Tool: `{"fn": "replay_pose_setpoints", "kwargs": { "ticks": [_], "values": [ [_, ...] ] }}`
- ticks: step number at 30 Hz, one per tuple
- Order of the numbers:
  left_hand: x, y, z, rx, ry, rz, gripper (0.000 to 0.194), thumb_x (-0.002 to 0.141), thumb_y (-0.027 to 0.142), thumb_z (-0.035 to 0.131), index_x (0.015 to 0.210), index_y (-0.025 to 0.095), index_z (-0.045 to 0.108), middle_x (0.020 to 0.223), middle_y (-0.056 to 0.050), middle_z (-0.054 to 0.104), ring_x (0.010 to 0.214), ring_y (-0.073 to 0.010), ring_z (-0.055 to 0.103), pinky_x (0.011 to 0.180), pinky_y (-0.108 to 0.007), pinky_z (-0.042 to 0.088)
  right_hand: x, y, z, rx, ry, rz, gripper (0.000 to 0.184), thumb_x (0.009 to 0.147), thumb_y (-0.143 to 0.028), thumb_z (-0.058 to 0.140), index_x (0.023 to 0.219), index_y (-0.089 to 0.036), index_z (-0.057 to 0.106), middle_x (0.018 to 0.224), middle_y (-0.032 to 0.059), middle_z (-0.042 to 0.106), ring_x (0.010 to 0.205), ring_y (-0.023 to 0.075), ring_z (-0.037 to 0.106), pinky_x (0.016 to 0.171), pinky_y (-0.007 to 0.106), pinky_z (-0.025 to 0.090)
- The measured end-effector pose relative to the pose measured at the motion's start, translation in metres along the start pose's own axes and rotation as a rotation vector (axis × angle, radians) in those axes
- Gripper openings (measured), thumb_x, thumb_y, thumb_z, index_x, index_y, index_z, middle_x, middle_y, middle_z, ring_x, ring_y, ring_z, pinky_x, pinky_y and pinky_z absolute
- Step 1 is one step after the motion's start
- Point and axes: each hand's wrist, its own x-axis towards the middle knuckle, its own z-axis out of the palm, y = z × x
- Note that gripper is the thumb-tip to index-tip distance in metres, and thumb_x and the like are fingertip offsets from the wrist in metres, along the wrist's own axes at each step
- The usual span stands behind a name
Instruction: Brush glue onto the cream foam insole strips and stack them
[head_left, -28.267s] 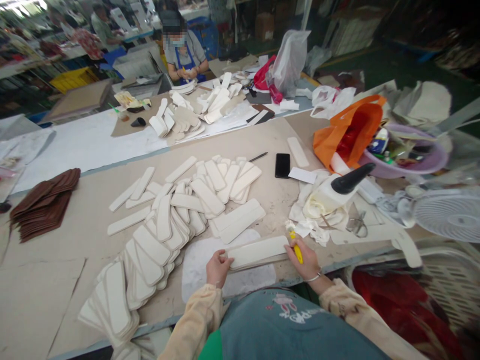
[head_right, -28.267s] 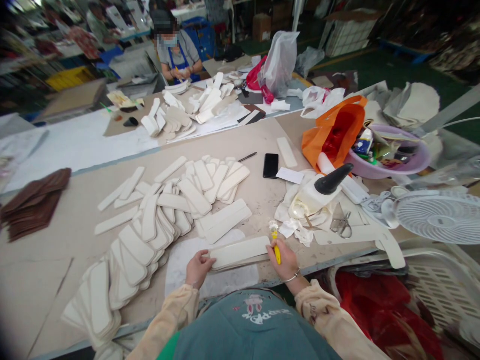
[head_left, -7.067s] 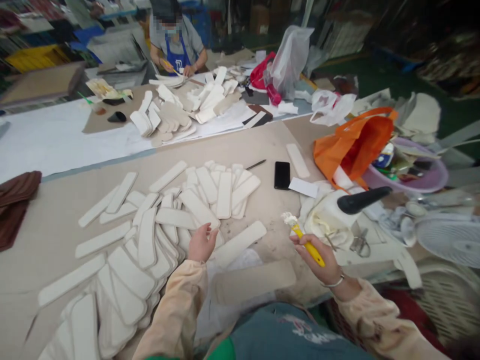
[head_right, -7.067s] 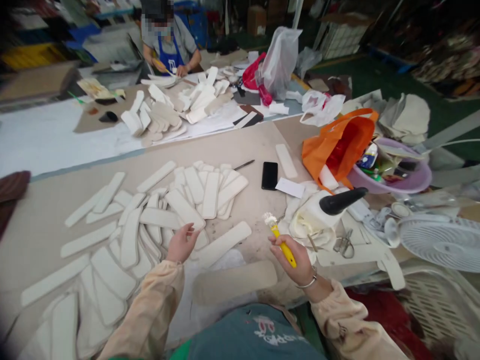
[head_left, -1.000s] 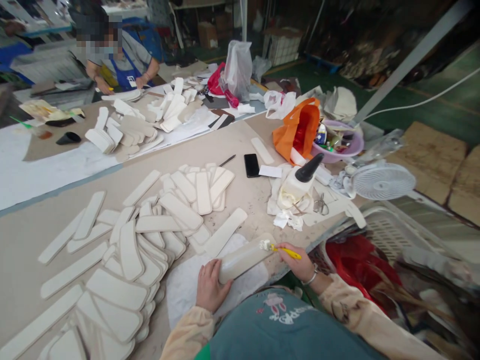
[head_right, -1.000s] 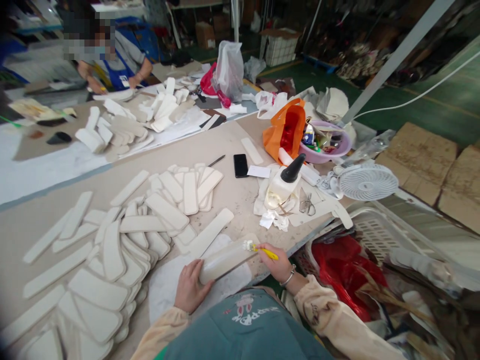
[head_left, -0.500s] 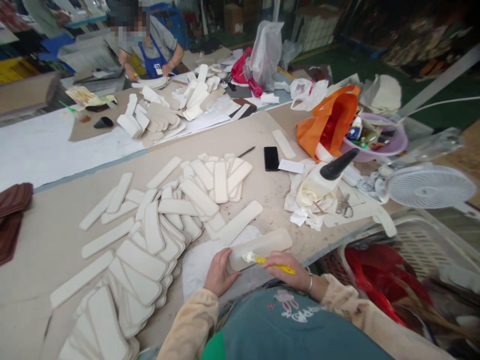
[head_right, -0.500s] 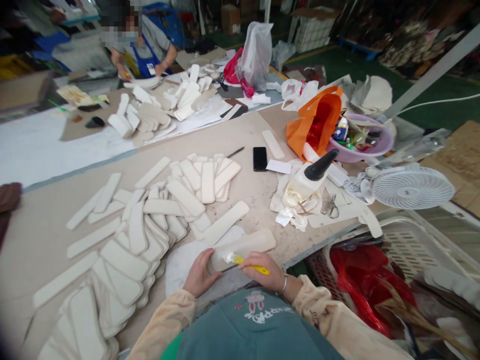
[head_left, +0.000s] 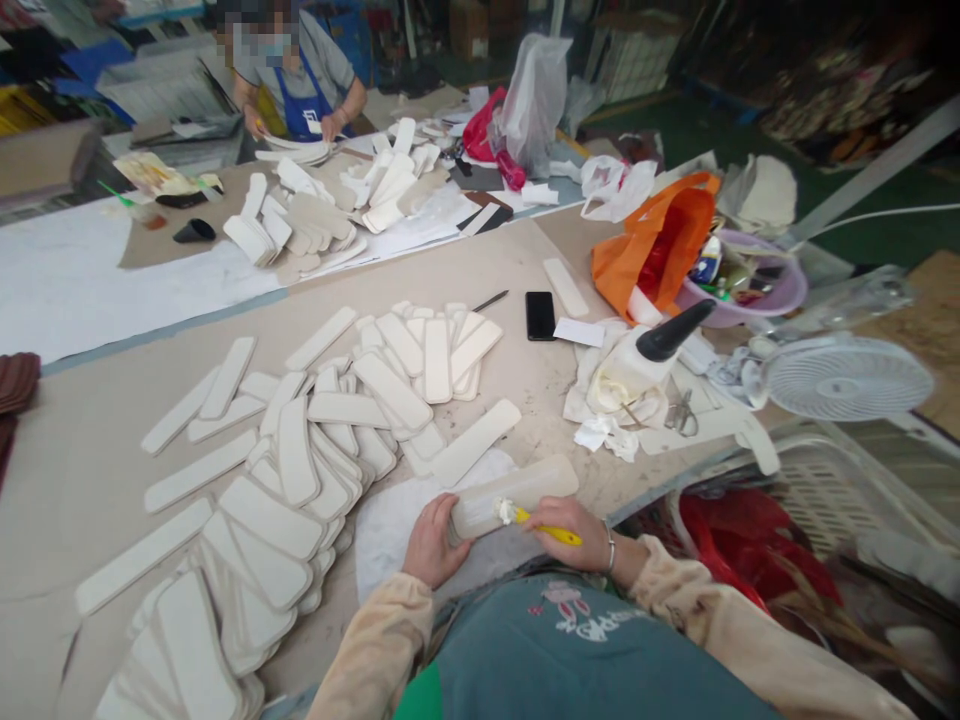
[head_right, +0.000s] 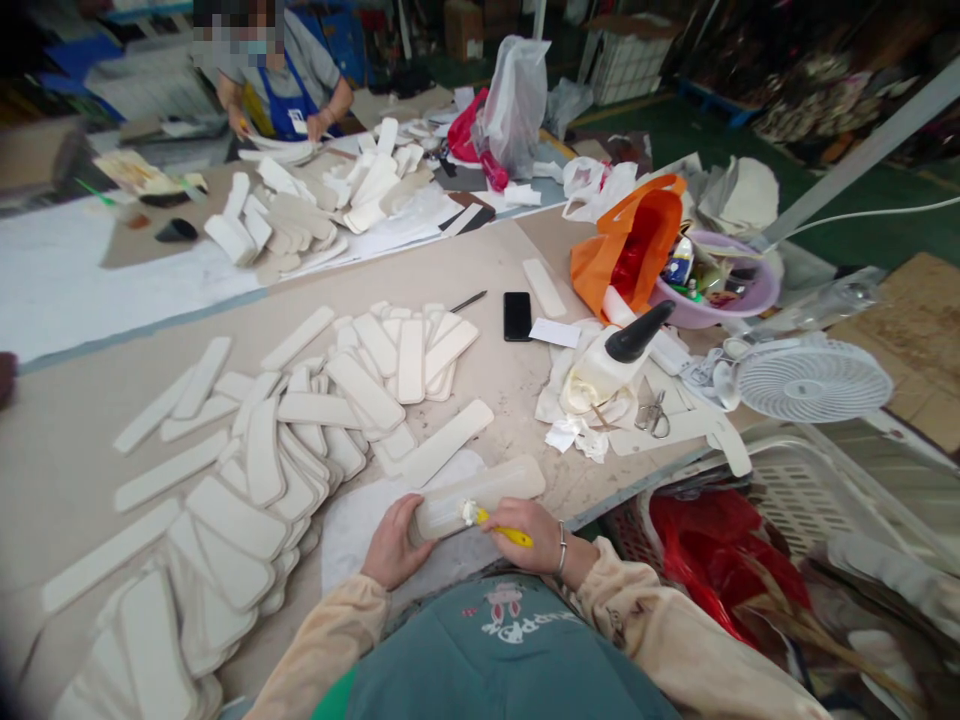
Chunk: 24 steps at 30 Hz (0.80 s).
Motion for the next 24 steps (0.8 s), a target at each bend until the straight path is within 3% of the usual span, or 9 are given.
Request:
{"fn": "replay_pose_setpoints", "kwargs": {
  "ticks": [7, 11, 15, 21, 24],
  "values": [
    [0.002, -0.002, -0.001, 0.027, -0.004, 0.027, 0.060, 0.067, 0.030, 0.060, 0.121, 0.016, 0.038, 0.120, -0.013, 0.047, 0.112, -0.0258, 0.045, 0.097, -0.043, 0.039, -0.043, 0.025, -0.048, -0.010, 0.146, 0.086, 0.019, 0.081, -0.020, 0.051, 0.094, -0.020, 0.064, 0.079, 0.0063, 0.060, 0.072, 0.0161, 0.058, 0.065, 0.028, 0.047],
    [0.003, -0.003, 0.001, 0.033, -0.009, 0.033, 0.059, 0.068, 0.031, 0.059, 0.121, 0.016, 0.038, 0.120, -0.013, 0.047, 0.112, -0.0260, 0.045, 0.096, -0.043, 0.039, -0.052, 0.025, -0.060, -0.067, 0.200, 0.121, 0.019, 0.081, -0.020, 0.051, 0.094, -0.020, 0.064, 0.076, 0.0057, 0.060, 0.070, 0.0164, 0.057, 0.064, 0.029, 0.047],
    [0.004, -0.002, 0.001, 0.023, -0.003, 0.033, 0.059, 0.067, 0.030, 0.059, 0.120, 0.017, 0.038, 0.120, -0.013, 0.047, 0.113, -0.0262, 0.046, 0.096, -0.045, 0.040, -0.034, 0.010, -0.045, -0.010, 0.208, 0.091, 0.018, 0.081, -0.020, 0.050, 0.094, -0.020, 0.064, 0.079, 0.0060, 0.060, 0.072, 0.0164, 0.057, 0.065, 0.028, 0.048],
    [0.005, 0.002, -0.002, -0.001, -0.015, 0.027, 0.058, 0.067, 0.030, 0.060, 0.119, 0.018, 0.037, 0.120, -0.012, 0.047, 0.112, -0.0269, 0.046, 0.095, -0.047, 0.040, 0.011, -0.009, 0.009, 0.087, 0.115, -0.013, 0.018, 0.080, -0.019, 0.051, 0.091, -0.020, 0.065, 0.077, 0.0046, 0.062, 0.071, 0.0144, 0.058, 0.066, 0.025, 0.048],
    [0.006, 0.002, -0.003, -0.002, -0.021, 0.026, 0.059, 0.066, 0.029, 0.060, 0.119, 0.018, 0.037, 0.120, -0.013, 0.047, 0.111, -0.0275, 0.047, 0.095, -0.047, 0.040, 0.016, -0.006, 0.015, 0.079, 0.136, 0.035, 0.017, 0.079, -0.020, 0.052, 0.089, -0.020, 0.066, 0.075, 0.0039, 0.061, 0.068, 0.0138, 0.057, 0.063, 0.024, 0.047]
  ]
}}
